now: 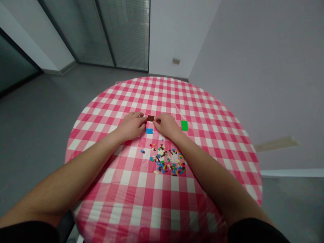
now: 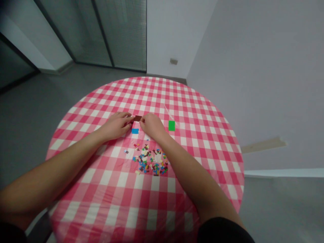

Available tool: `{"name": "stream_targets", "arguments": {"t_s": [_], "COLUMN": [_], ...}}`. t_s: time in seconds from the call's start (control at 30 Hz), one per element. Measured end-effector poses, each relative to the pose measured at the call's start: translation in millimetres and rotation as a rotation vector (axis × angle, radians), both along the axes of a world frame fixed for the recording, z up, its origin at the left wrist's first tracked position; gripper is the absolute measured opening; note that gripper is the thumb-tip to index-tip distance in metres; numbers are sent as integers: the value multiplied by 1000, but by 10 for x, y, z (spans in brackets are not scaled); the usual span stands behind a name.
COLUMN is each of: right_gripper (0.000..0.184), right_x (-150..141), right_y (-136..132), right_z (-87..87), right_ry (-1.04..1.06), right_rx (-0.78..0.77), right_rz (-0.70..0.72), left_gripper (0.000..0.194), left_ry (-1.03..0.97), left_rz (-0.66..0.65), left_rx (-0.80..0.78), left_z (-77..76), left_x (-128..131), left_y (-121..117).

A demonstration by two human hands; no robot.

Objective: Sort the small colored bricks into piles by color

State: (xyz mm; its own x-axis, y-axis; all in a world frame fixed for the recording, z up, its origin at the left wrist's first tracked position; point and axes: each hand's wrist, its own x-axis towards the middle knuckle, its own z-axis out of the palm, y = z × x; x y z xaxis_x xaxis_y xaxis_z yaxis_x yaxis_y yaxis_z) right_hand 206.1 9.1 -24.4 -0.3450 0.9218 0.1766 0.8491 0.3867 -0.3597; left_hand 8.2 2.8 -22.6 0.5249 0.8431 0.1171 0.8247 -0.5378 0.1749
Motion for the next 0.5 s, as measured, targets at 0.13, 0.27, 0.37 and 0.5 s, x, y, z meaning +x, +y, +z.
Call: {"name": "stream_targets", "arguments": {"t_s": [0.13,0.27,0.37,0.5], "right_gripper": [22,21,20,21], "right_x": [-5,14,43,61], "right_y": [7,12,10,6], "right_z": [-16,-13,8,24], "right_ry": [-12,-9,-4,-7], "right_rx": [4,4,-5,-16], "right_rz": [-10,-11,-19,-21], "left_gripper": [43,44,45,45], "left_ry": [-1,-2,0,6], "left_rz": [1,2,-7,-12], "left_rx": [1,-4,-7,-1], "left_z": [-5,-7,-4,-1], "left_x": [-2,-3,-3,-3], "left_y": [7,4,0,-2]}}
